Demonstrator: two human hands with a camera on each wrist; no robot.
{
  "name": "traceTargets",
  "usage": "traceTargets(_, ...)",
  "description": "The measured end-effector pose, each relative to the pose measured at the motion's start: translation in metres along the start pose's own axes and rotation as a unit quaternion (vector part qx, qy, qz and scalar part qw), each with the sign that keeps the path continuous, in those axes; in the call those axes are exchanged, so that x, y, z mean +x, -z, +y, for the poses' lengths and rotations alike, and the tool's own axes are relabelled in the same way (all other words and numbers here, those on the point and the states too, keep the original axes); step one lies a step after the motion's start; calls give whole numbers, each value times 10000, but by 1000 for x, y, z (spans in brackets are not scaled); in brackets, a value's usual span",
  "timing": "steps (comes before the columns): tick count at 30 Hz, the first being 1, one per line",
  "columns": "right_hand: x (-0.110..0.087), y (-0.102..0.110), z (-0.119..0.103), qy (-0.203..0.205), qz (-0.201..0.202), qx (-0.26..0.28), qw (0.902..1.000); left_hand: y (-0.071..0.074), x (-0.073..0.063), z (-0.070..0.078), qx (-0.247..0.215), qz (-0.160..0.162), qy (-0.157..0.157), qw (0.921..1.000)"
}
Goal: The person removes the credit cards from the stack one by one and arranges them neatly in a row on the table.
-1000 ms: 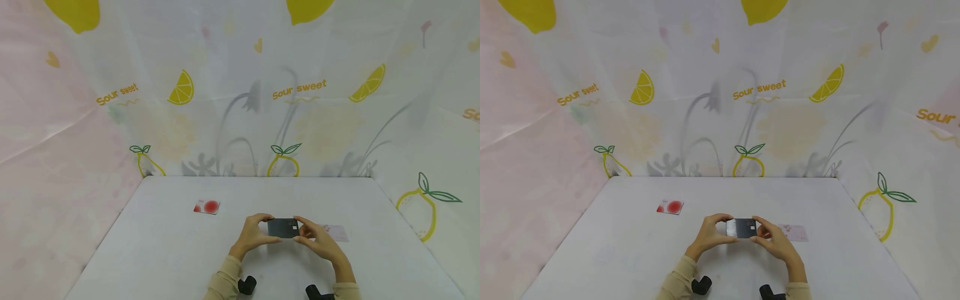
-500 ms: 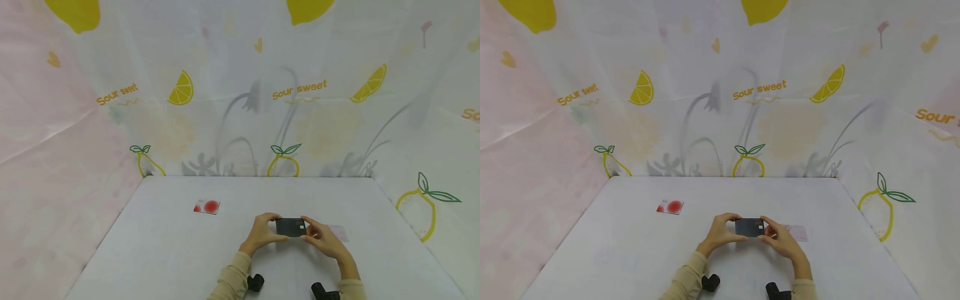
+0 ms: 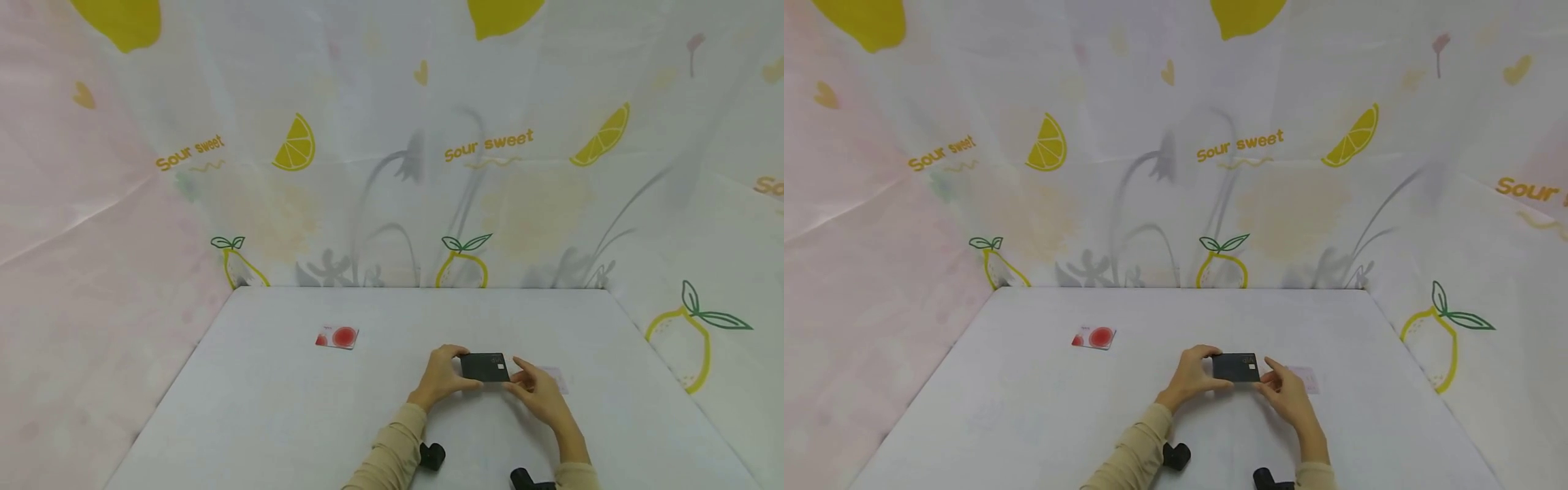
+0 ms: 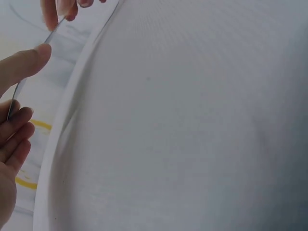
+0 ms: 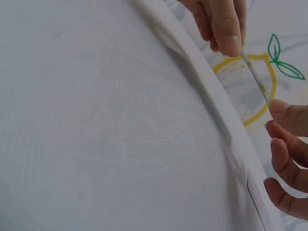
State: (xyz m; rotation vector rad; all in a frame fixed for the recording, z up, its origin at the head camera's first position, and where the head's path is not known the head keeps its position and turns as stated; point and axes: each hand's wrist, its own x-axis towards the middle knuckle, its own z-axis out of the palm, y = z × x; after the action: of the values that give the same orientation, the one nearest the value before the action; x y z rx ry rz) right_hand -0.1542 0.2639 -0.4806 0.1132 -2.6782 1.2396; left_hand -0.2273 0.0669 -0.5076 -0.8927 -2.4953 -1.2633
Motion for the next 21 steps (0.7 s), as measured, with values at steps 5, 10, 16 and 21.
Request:
traceTargets(5,-5,3,6,30,601,-280,9978,-6,0,0,162,-90,140,9997)
traceTargets(10,-8,6,11,-57,856,-414,9955,-11,1,-3,398,-230,153,9988)
traceTargets(16,-9,7,13,-124,780,-437,9959,-17,1,-3,539,-325,39,9980)
traceTargets(21,-3,5,15,232,353,-797,9959,-20,1,-3,681,-413,-2,9968)
